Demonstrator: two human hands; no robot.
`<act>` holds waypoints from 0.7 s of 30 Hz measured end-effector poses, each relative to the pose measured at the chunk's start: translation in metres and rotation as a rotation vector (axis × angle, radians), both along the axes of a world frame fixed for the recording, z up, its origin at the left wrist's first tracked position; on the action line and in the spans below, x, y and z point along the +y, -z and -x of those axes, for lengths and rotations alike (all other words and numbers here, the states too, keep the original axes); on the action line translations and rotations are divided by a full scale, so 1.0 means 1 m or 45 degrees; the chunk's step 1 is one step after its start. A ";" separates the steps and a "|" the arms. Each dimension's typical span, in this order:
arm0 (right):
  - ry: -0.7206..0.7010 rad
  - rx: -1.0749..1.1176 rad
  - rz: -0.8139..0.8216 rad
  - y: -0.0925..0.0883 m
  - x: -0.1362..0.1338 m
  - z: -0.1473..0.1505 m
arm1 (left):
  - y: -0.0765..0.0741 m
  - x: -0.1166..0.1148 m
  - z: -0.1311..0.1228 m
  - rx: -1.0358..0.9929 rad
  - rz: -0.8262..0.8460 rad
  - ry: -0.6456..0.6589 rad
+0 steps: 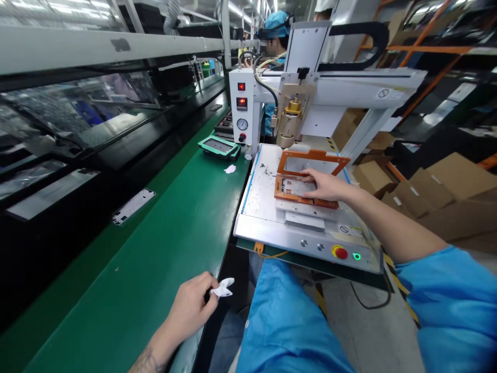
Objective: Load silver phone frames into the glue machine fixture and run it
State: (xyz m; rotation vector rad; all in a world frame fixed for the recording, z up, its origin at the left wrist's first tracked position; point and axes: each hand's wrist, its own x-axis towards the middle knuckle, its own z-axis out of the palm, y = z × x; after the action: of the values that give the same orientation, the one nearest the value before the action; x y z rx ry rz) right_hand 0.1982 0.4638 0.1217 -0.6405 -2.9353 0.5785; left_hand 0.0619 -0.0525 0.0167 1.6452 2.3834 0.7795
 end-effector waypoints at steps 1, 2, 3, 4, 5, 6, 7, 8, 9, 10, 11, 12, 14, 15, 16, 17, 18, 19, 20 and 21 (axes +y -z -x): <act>0.003 -0.015 -0.007 0.000 0.000 0.002 | 0.000 0.000 0.000 -0.002 -0.015 0.012; 0.006 -0.025 -0.011 0.001 0.000 0.004 | 0.000 0.000 -0.001 -0.007 -0.029 0.023; 0.006 -0.030 -0.012 0.001 0.000 0.005 | 0.000 0.000 -0.001 -0.014 -0.039 0.034; 0.009 -0.030 -0.012 0.001 -0.001 0.006 | 0.001 0.000 -0.001 -0.023 -0.044 0.042; 0.011 -0.033 -0.018 0.001 -0.002 0.006 | 0.001 0.001 -0.002 -0.031 -0.044 0.045; 0.009 -0.049 -0.034 -0.001 -0.004 0.007 | 0.002 0.001 -0.002 -0.039 -0.042 0.045; -0.003 -0.077 -0.065 -0.004 -0.006 0.007 | 0.002 0.001 -0.003 -0.049 -0.036 0.044; -0.031 -0.100 -0.116 -0.008 -0.010 0.008 | 0.003 0.001 -0.003 -0.058 -0.033 0.041; -0.072 -0.093 -0.189 -0.013 -0.014 0.010 | 0.004 0.001 -0.003 -0.065 -0.035 0.039; -0.111 -0.034 -0.281 -0.020 -0.017 0.012 | 0.004 0.001 -0.003 -0.071 -0.039 0.040; -0.131 0.074 -0.385 -0.027 -0.021 0.015 | 0.004 0.000 -0.003 -0.073 -0.045 0.040; -0.116 0.214 -0.492 -0.035 -0.024 0.019 | 0.004 0.000 -0.003 -0.074 -0.049 0.042; 0.016 0.449 -0.655 -0.048 -0.028 0.025 | 0.004 -0.004 -0.003 -0.069 -0.049 0.049; 0.087 0.484 -0.694 -0.051 -0.030 0.026 | 0.004 -0.007 -0.003 -0.065 -0.049 0.054; 0.123 0.464 -0.703 -0.052 -0.032 0.025 | 0.004 -0.011 -0.003 -0.061 -0.050 0.060; 0.111 0.407 -0.688 -0.050 -0.034 0.020 | 0.004 -0.015 -0.004 -0.056 -0.054 0.068; 0.057 0.337 -0.660 -0.045 -0.037 0.011 | 0.004 -0.021 -0.004 -0.050 -0.060 0.082; -0.011 0.268 -0.629 -0.038 -0.041 -0.001 | 0.004 -0.027 -0.003 -0.044 -0.070 0.096; -0.067 0.209 -0.597 -0.030 -0.044 -0.018 | 0.004 -0.033 -0.002 -0.039 -0.084 0.113; -0.084 0.160 -0.562 -0.020 -0.048 -0.038 | 0.003 -0.039 -0.001 -0.036 -0.103 0.128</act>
State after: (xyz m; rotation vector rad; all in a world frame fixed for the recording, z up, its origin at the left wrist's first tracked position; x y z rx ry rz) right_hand 0.2362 0.4155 0.1415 -0.4381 -2.8286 -0.0330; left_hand 0.0628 -0.0918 0.0133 1.7564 2.2584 0.8853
